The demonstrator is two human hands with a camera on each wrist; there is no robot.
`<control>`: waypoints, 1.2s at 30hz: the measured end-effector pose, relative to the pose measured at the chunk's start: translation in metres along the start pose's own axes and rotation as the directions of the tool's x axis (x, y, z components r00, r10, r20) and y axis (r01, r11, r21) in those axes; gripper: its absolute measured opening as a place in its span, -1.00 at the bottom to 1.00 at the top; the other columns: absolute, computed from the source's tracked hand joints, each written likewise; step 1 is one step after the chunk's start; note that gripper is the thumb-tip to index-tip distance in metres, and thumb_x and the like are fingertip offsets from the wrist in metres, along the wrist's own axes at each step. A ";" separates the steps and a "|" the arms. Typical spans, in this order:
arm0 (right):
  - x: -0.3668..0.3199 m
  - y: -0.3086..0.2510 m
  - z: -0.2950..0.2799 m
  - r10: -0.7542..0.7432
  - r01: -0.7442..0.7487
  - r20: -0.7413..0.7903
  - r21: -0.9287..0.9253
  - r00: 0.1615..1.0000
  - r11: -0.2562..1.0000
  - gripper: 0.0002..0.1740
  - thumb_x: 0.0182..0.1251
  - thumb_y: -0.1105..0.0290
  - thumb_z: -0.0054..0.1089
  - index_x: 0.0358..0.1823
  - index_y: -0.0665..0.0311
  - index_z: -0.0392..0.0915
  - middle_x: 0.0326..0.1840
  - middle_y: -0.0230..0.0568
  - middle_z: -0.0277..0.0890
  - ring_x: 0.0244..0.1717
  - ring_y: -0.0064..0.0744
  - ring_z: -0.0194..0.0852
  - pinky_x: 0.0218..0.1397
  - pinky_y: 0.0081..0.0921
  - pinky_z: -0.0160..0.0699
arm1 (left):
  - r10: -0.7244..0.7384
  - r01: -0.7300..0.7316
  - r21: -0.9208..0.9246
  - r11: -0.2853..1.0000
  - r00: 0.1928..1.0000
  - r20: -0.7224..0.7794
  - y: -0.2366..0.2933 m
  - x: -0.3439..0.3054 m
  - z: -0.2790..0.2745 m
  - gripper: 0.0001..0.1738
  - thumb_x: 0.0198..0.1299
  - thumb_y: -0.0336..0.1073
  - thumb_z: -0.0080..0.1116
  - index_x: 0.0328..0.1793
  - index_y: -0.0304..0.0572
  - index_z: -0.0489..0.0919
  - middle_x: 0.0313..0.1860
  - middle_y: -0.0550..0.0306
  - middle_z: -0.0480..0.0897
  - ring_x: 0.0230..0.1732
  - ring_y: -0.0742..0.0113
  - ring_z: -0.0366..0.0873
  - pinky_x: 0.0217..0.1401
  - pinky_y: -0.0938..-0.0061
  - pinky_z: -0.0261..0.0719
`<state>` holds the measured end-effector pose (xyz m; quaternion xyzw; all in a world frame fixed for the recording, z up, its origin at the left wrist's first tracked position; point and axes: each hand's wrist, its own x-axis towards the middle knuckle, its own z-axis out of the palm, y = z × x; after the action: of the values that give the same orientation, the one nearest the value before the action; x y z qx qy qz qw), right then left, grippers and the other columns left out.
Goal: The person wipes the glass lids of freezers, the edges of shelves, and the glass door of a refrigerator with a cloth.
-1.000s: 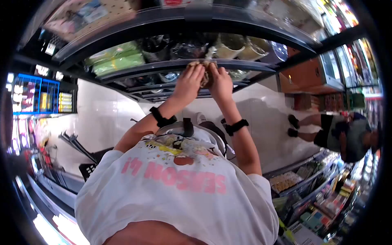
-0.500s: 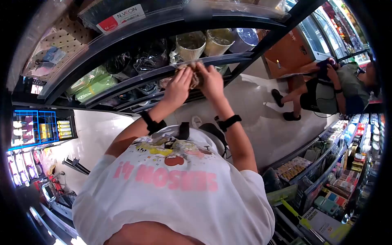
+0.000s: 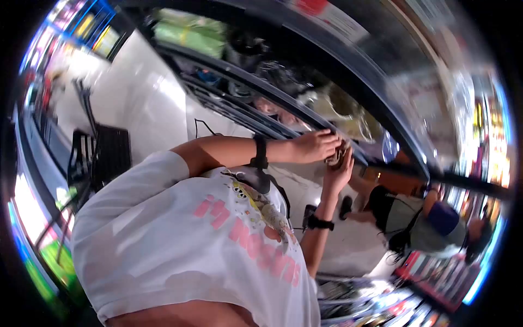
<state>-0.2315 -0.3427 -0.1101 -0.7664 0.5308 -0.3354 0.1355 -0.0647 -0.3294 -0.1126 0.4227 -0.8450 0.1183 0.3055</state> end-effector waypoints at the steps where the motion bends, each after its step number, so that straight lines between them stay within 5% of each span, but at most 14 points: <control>1: -0.001 -0.006 0.009 -0.110 0.109 -0.027 -0.043 0.994 0.993 -0.30 -0.05 0.52 0.23 0.23 0.37 0.28 0.05 0.04 0.41 0.00 -0.01 0.46 0.03 -0.37 0.47 | -0.037 0.038 -0.043 0.998 0.999 0.028 -0.004 -0.005 -0.010 -0.74 0.04 -0.32 0.03 -0.16 -0.21 0.59 0.14 0.06 0.47 0.26 0.22 0.31 0.37 0.26 0.17; 10: 0.007 -0.147 0.083 -0.339 0.360 0.200 -0.084 0.919 0.929 -0.23 -0.12 0.40 0.26 0.22 0.46 0.24 -0.08 0.21 0.42 -0.10 0.22 0.43 -0.10 -0.17 0.48 | -0.165 0.172 -0.055 0.984 0.979 0.124 -0.087 -0.111 -0.120 -0.60 -0.02 -0.30 0.10 0.02 -0.20 0.55 0.22 0.08 0.43 0.34 0.24 0.23 0.49 0.17 -0.08; 15: 0.012 -0.236 0.139 -0.316 0.397 0.408 -0.129 0.857 0.909 -0.24 0.03 0.24 0.20 0.24 0.49 0.18 0.10 0.29 0.34 0.04 0.18 0.40 -0.04 -0.18 0.48 | -0.323 0.336 -0.041 0.941 0.927 0.190 -0.141 -0.175 -0.184 -0.55 -0.05 -0.36 0.09 0.06 -0.20 0.53 0.22 0.10 0.43 0.35 0.24 0.23 0.49 0.18 -0.08; 18: 0.016 -0.278 0.174 -0.362 0.457 0.463 -0.110 0.809 0.882 -0.21 0.02 0.25 0.20 0.25 0.51 0.14 0.15 0.31 0.29 0.08 0.19 0.36 0.03 -0.17 0.44 | -0.436 0.437 -0.081 0.896 0.899 0.033 -0.162 -0.214 -0.196 -0.50 -0.08 -0.37 0.09 0.10 -0.23 0.48 0.20 0.10 0.43 0.35 0.24 0.22 0.49 0.22 -0.07; 25: 0.016 -0.359 0.244 -0.539 0.584 0.404 0.016 0.739 0.812 -0.26 0.05 0.24 0.18 0.23 0.49 0.18 0.13 0.32 0.30 0.09 0.21 0.34 0.07 -0.17 0.42 | -0.556 0.549 -0.093 0.831 0.815 -0.164 -0.207 -0.283 -0.237 -0.56 -0.22 -0.39 0.10 -0.09 -0.31 0.55 0.20 0.06 0.43 0.35 0.24 0.22 0.48 0.26 -0.03; 30: 0.018 -0.405 0.265 -0.476 0.520 0.449 0.028 0.756 0.853 -0.29 0.01 0.26 0.21 0.18 0.49 0.25 0.07 0.24 0.36 0.05 0.16 0.38 0.06 -0.19 0.41 | -0.585 0.572 -0.125 0.811 0.789 -0.189 -0.223 -0.303 -0.267 -0.62 -0.29 -0.43 0.17 -0.20 -0.36 0.54 0.21 0.04 0.40 0.31 0.18 0.24 0.42 0.28 0.10; 36: 0.020 -0.395 0.258 -0.572 0.534 0.372 0.210 0.731 0.819 -0.32 -0.03 0.40 0.20 0.19 0.45 0.26 -0.04 0.20 0.38 -0.04 0.17 0.39 0.00 -0.21 0.40 | -0.561 0.513 -0.236 0.825 0.790 -0.246 -0.224 -0.314 -0.272 -0.67 -0.21 -0.47 0.14 -0.19 -0.29 0.51 0.15 0.02 0.46 0.23 0.08 0.36 0.22 0.32 0.40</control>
<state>0.2286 -0.2410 -0.0706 -0.9361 0.2213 -0.2113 0.1736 0.3684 -0.1408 -0.1054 0.5969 -0.6385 0.0234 0.4852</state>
